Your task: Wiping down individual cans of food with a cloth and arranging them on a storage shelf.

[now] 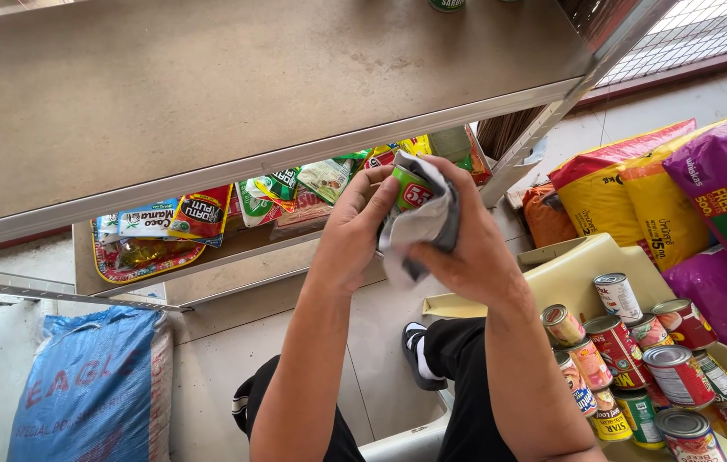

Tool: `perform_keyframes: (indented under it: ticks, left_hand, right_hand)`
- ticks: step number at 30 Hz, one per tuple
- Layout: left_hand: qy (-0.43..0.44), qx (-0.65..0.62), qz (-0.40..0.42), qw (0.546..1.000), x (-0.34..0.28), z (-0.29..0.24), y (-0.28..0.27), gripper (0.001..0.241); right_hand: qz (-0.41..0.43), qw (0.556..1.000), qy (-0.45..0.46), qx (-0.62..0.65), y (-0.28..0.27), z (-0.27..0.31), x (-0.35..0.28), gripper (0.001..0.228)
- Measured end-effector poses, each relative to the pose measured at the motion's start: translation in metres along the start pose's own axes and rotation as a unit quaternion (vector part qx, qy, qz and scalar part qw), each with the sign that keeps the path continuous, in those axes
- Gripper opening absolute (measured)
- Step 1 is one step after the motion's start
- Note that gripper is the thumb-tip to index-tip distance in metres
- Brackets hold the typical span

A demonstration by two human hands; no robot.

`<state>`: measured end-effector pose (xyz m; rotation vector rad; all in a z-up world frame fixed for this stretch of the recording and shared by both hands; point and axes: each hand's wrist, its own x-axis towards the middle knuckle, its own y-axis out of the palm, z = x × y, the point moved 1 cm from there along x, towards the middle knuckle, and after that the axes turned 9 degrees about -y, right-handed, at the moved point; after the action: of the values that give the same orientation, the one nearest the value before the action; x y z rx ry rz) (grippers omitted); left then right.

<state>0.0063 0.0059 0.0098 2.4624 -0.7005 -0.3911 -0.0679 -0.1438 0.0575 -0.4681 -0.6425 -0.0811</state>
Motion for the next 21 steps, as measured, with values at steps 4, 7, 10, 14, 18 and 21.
perform_keyframes:
  ticks: [4, 7, 10, 14, 18, 21]
  left_hand:
    - [0.014, 0.065, -0.009, 0.998, -0.001, -0.004, -0.007, 0.047]
    - [0.076, 0.004, 0.007, 0.997, -0.003, -0.007, -0.004, 0.054]
    - [0.055, -0.075, -0.014, 0.996, 0.001, -0.007, 0.0, 0.041]
    - [-0.018, -0.14, -0.003, 0.99, 0.001, 0.003, -0.001, 0.032]
    - [0.027, -0.075, -0.004, 0.997, 0.005, 0.013, 0.001, 0.027]
    - [0.081, -0.016, -0.065, 0.994, 0.005, 0.014, 0.007, 0.025]
  right_hand:
    - [-0.089, 0.983, 0.156, 0.048, 0.001, -0.023, -0.013, 0.053]
    - [-0.077, 0.987, 0.109, 0.091, 0.0, -0.027, -0.016, 0.057]
    - [-0.005, 0.999, -0.033, 0.021, 0.005, 0.0, 0.001, 0.075]
    - [0.003, 0.999, -0.039, -0.014, 0.013, -0.006, -0.003, 0.081]
    - [-0.097, 0.98, 0.123, 0.122, 0.017, -0.035, -0.017, 0.06]
    - [-0.1, 0.956, 0.119, 0.25, 0.025, -0.043, -0.017, 0.062]
